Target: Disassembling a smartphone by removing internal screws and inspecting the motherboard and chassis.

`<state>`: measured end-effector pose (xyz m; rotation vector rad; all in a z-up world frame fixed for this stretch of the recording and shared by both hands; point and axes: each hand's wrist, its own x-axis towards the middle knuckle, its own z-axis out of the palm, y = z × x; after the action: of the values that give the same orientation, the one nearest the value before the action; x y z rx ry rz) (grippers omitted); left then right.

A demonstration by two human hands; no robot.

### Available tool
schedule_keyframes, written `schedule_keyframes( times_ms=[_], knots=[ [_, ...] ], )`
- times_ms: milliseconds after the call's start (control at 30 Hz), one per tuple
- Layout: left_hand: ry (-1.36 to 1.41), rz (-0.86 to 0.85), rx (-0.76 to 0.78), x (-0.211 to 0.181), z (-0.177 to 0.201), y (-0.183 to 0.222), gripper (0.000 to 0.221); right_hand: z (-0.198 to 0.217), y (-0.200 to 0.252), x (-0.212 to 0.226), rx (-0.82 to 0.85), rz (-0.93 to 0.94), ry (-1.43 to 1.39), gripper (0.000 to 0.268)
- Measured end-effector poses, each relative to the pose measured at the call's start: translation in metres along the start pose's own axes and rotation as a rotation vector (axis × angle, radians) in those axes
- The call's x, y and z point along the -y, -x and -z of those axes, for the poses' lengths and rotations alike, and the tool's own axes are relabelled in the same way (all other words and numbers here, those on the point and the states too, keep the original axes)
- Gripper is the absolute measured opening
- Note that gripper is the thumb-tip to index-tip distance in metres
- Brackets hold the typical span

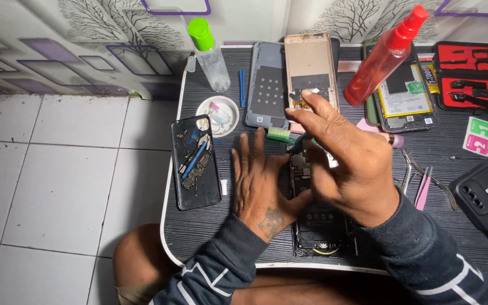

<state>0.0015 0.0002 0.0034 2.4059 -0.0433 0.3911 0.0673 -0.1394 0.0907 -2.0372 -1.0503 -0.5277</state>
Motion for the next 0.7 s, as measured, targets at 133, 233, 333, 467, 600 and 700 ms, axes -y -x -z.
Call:
schedule_keyframes(
  times_ms=[133, 233, 333, 467, 600, 700],
  knots=[
    [-0.033, -0.005, -0.015, 0.005, -0.0061, 0.0041, 0.067, 0.0007, 0.0036, -0.0033, -0.066, -0.034, -0.004, 0.029],
    [-0.076, 0.025, -0.018, 0.0047, -0.0067, 0.0028, 0.073, 0.0014, 0.0021, -0.0032, -0.1, -0.032, 0.098, 0.025],
    [-0.066, 0.034, -0.008, 0.0043, -0.0054, 0.0025, 0.069, -0.0017, 0.0004, -0.0017, 0.006, -0.017, 0.007, 0.054],
    [-0.063, 0.016, -0.023, 0.0034, -0.0067, 0.0034, 0.072, -0.0008, 0.0062, -0.0076, -0.091, -0.029, 0.045, 0.028],
    [-0.048, 0.014, -0.02, 0.0047, -0.0057, 0.0033, 0.07, 0.0021, 0.0006, -0.0054, 0.006, -0.008, -0.014, 0.047],
    [-0.053, 0.005, -0.012, 0.0029, -0.003, 0.0018, 0.067, 0.0007, 0.0061, -0.0061, -0.064, -0.042, 0.079, 0.025]
  ],
)
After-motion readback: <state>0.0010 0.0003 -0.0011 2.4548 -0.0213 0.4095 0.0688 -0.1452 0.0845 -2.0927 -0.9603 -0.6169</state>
